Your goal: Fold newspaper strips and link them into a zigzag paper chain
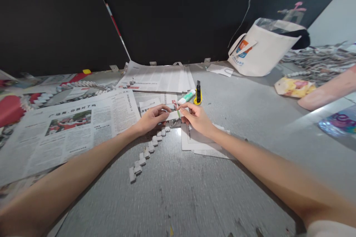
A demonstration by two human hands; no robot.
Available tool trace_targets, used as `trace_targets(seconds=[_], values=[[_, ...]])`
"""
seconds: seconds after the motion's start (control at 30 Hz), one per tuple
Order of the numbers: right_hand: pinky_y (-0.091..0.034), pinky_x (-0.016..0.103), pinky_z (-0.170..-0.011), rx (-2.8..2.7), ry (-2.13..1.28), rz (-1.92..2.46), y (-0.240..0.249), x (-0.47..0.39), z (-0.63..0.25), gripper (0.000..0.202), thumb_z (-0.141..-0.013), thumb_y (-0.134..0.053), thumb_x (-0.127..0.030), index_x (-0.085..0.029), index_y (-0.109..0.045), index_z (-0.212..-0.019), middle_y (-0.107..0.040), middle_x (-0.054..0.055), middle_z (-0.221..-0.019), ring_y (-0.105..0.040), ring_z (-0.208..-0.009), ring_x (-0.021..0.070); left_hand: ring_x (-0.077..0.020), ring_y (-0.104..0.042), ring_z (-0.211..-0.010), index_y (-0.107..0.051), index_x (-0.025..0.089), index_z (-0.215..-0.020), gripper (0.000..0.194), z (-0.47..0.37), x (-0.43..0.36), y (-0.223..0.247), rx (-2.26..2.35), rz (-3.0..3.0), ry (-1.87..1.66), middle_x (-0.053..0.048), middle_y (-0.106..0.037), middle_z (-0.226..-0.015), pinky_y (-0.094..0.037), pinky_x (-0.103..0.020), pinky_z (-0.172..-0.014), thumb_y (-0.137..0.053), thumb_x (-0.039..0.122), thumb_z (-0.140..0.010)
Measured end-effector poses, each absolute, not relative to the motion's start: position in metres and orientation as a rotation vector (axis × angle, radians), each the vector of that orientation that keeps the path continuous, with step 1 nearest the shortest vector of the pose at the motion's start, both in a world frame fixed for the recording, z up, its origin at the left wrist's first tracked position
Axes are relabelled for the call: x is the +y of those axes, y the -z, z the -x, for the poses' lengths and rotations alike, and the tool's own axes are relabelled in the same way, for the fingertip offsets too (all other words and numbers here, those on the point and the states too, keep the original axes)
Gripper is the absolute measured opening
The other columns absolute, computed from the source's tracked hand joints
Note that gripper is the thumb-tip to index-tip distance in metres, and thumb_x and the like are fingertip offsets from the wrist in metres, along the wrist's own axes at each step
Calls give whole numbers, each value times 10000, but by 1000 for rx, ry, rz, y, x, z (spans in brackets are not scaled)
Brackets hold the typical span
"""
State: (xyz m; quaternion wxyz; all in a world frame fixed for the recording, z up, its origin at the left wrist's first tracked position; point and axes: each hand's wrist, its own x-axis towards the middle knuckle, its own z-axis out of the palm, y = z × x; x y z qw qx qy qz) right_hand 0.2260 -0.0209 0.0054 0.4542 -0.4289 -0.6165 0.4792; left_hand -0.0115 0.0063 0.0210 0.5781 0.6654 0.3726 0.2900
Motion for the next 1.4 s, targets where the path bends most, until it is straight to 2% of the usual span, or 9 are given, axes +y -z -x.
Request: trace_targets(seconds=[0.17,0.67,0.93,1.27,1.4], values=[[-401,306,-523,-1475,-1258,1027,-2,-19,-227,390,-1050,-601,-596,-228,-728,-1072,-631,-2,-638,-547,-544,149,-122,-566,-636,-639,202,-1055,181,12,7,-21,872,-1555,-666,18,-578,-698,-451,-263,-629,-637,375,-1003],[-403,314,-514,-1483,-1239,1031,-5,-20,-225,388,-1038,-618,-599,-230,-738,-1042,-631,4,-643,-531,-539,150,-134,-587,-660,-646,205,-1052,175,11,6,-23,874,-1588,-667,11,-571,-717,-457,-276,-638,-636,373,-1002],[-417,311,-531,-1516,-1225,1008,-6,-22,-228,262,-1003,-701,-496,-247,-739,-1076,-621,-13,-618,-563,-557,157,-133,-585,-654,-642,202,-1050,173,11,6,-23,885,-1591,-665,20,-556,-705,-450,-278,-637,-643,364,-990],[-424,302,-542,-1495,-1252,977,-6,-22,-228,204,-1017,-685,-429,-242,-747,-1072,-618,-8,-620,-574,-569,154,-130,-576,-651,-643,199,-1055,182,12,7,-22,867,-1593,-674,16,-555,-709,-453,-270,-623,-636,371,-997],[-458,298,-557,-1409,-1334,963,-6,-22,-228,240,-1031,-640,-440,-231,-757,-1052,-625,2,-673,-615,-610,156,-132,-591,-667,-645,193,-1079,204,12,6,-23,869,-1626,-660,19,-553,-713,-459,-266,-635,-625,384,-1010]])
